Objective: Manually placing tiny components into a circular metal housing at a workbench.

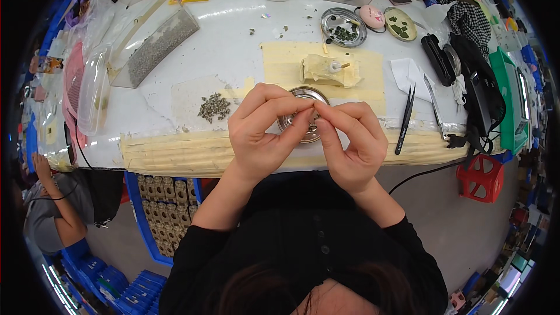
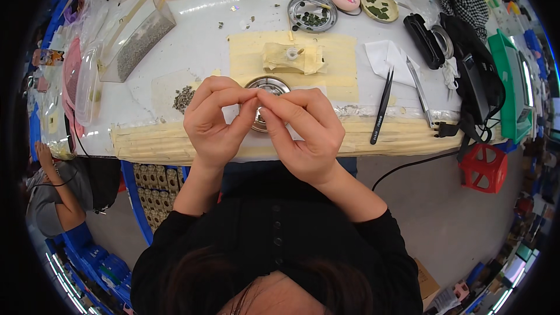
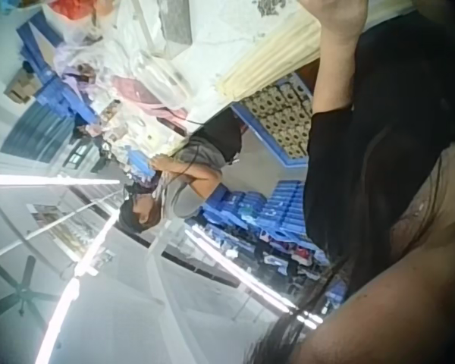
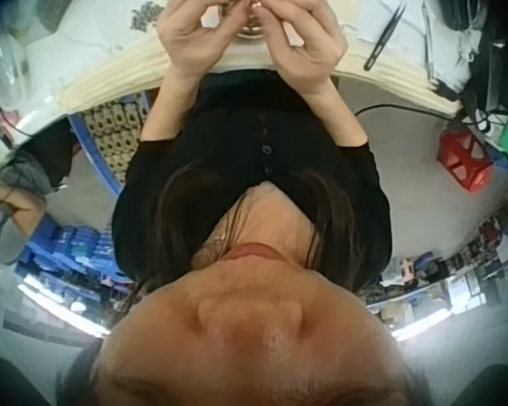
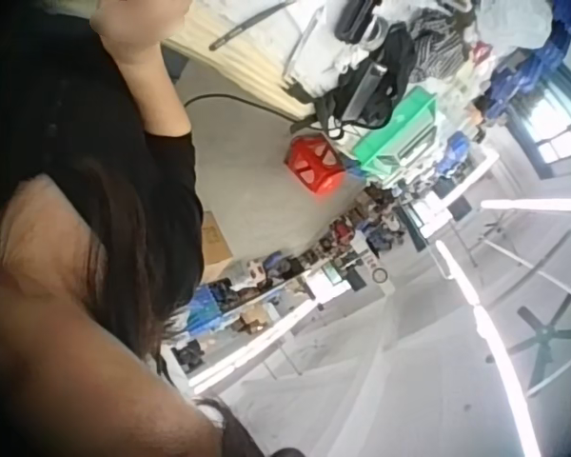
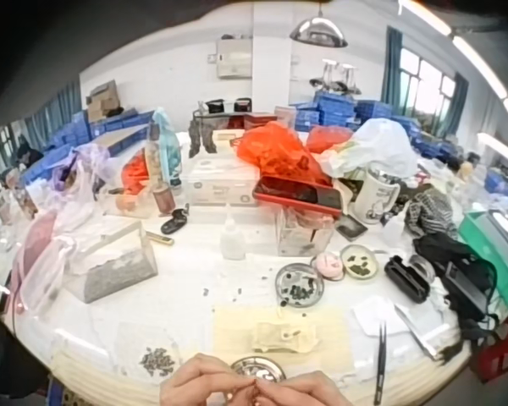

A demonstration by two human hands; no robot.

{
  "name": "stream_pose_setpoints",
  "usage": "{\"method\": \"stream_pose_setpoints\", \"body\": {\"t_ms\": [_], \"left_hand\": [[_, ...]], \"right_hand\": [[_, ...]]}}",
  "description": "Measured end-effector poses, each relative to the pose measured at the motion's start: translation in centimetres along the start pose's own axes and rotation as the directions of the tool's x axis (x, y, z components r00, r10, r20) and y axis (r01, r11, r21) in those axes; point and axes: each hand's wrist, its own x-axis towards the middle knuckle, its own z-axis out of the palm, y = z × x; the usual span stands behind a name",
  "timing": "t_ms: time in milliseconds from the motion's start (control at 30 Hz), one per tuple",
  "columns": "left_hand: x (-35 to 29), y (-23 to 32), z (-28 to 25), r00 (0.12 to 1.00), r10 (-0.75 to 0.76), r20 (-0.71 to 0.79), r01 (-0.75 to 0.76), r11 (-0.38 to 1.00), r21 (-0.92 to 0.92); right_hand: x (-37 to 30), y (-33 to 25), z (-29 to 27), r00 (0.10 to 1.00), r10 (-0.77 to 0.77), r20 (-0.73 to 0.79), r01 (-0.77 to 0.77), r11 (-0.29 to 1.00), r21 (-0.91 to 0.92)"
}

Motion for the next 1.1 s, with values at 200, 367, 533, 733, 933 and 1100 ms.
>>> {"method": "stream_pose_setpoints", "body": {"t_ms": [200, 367, 533, 733, 933, 1100], "left_hand": [[0.1, 0.0, 0.0, 1.000, 0.021, -0.003, -0.021, 0.999, -0.025], [0.0, 0.0, 0.1, 0.999, 0.047, 0.020, -0.047, 0.999, -0.007], [0.1, 0.2, 0.1, 0.999, 0.046, 0.015, -0.046, 0.999, 0.026], [0.2, 0.1, 0.1, 1.000, 0.020, 0.003, -0.020, 1.000, 0.013], [0.2, 0.2, 0.0, 1.000, 0.005, -0.002, -0.006, 0.999, -0.037], [0.0, 0.0, 0.1, 0.999, 0.052, 0.012, -0.052, 0.999, -0.009]], "right_hand": [[-0.4, 0.5, -0.1, 0.884, 0.427, 0.190, -0.464, 0.746, 0.478], [0.0, 0.9, -0.6, 0.701, 0.562, 0.439, -0.676, 0.327, 0.661], [0.1, 0.4, -0.2, 0.888, 0.432, 0.159, -0.446, 0.723, 0.528], [0.3, -0.2, -0.2, 0.999, -0.042, 0.001, 0.042, 0.999, 0.010], [-0.3, 0.3, 0.0, 0.958, 0.279, 0.066, -0.286, 0.919, 0.272], [-0.1, 0.7, -0.3, 0.782, 0.520, 0.343, -0.605, 0.504, 0.616]]}}
